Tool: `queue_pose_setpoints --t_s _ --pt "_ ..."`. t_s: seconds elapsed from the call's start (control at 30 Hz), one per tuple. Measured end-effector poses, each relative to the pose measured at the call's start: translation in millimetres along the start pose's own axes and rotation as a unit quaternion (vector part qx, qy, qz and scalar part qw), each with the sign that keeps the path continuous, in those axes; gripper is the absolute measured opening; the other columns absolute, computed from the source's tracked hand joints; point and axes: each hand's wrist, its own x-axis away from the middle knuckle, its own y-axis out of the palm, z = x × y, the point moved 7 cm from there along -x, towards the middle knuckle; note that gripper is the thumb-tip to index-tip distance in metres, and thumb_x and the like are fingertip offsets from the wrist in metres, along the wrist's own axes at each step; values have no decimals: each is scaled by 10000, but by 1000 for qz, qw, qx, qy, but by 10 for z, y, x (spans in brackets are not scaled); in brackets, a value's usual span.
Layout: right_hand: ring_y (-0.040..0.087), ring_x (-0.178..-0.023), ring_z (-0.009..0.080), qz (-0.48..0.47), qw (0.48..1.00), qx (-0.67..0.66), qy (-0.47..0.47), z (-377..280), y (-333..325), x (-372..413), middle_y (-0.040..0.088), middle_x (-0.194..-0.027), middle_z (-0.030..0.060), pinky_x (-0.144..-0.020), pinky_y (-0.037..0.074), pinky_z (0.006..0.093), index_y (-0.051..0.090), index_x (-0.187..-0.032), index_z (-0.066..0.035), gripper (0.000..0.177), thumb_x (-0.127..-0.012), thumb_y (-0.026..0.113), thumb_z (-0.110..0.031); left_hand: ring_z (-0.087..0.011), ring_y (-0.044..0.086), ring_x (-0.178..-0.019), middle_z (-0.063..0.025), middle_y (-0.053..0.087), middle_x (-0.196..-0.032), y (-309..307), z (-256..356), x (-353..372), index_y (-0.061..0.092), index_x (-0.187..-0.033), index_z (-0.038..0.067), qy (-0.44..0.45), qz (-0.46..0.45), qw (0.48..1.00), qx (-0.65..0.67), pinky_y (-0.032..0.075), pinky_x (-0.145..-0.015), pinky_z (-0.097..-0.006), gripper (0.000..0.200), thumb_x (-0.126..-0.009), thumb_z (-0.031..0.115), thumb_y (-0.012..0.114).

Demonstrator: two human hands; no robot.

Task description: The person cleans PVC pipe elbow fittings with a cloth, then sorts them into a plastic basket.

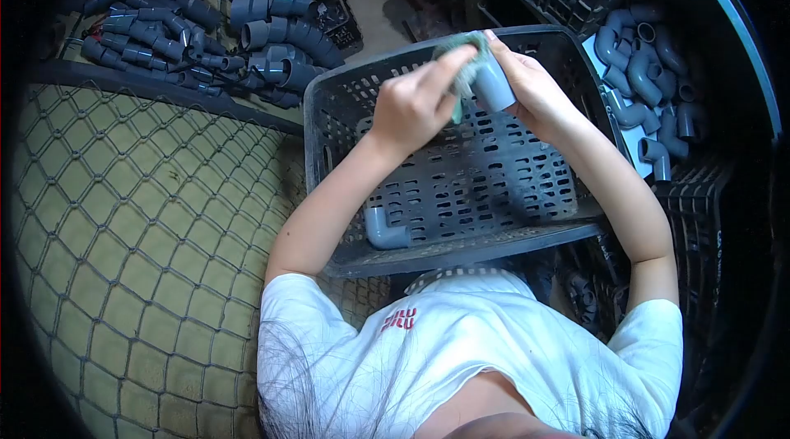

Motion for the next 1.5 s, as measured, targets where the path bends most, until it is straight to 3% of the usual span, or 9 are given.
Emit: queue_pose_setpoints --t_s 0.17,0.37,0.5,0.77,0.97,1.1,1.3,1.4,1.5 --pt "649 -752 103 -27 999 -18 -10 21 -20 -49 666 -860 47 -704 543 260 658 -997 -14 553 -929 563 -554 -212 654 -566 -83 655 -733 148 292 112 593 -1261 125 95 -77 993 1 575 -546 -304 582 -699 -1 670" --pt "654 -818 106 -40 998 15 -46 -10 50 -28 672 -894 59 -744 554 283 656 -1091 -10 560 -931 570 -540 -290 715 -754 -164 707 -956 -4 -51 73 597 -1205 50 -30 15 999 3 584 -627 -353 475 -740 -26 663" --pt "654 -861 107 -82 996 36 -29 -61 54 -62 678 -933 74 -756 540 275 650 -1104 5 547 -951 556 -512 -183 650 -568 -61 660 -734 252 323 209 641 -1177 118 123 -87 989 5 554 -551 -318 460 -725 45 676" --pt "643 -900 127 -25 999 26 -31 -144 62 25 662 -940 80 -835 510 276 622 -1147 18 663 -912 557 -598 -291 716 -734 -163 709 -965 15 25 10 619 -1184 57 -7 28 999 41 589 -635 -347 511 -688 -64 648" --pt "623 -893 114 -63 996 66 -23 -79 40 9 656 -955 67 -804 517 273 648 -1084 -2 639 -903 567 -609 -232 701 -663 -124 713 -928 195 266 122 631 -1183 79 80 -103 991 -4 572 -583 -329 465 -728 1 678" --pt "628 -862 108 -18 999 9 -49 -91 -14 -19 662 -957 46 -776 531 288 654 -1085 -53 558 -957 495 -572 -245 708 -692 -146 712 -963 -58 -3 -56 614 -1203 65 -12 39 999 13 582 -607 -312 482 -732 -21 673" --pt "665 -865 144 -9 999 20 -49 -55 -33 -15 678 -914 90 -800 559 337 649 -1063 11 610 -984 437 -556 -230 704 -676 -123 718 -911 155 272 105 619 -1205 73 85 -121 987 -61 568 -581 -303 511 -700 31 688" --pt "669 -853 164 -18 998 45 -27 -94 4 60 676 -925 102 -747 576 354 653 -1060 10 656 -954 456 -607 -256 712 -690 -143 713 -932 -84 -45 -81 604 -1201 57 -43 41 998 -13 574 -581 -318 424 -785 -16 640" --pt "671 -849 165 -19 999 3 -28 23 125 106 676 -937 96 -753 575 346 658 -1061 2 666 -921 503 -630 -259 712 -696 -141 711 -943 -16 24 32 604 -1185 29 15 9 1000 2 573 -585 -326 420 -769 2 656"
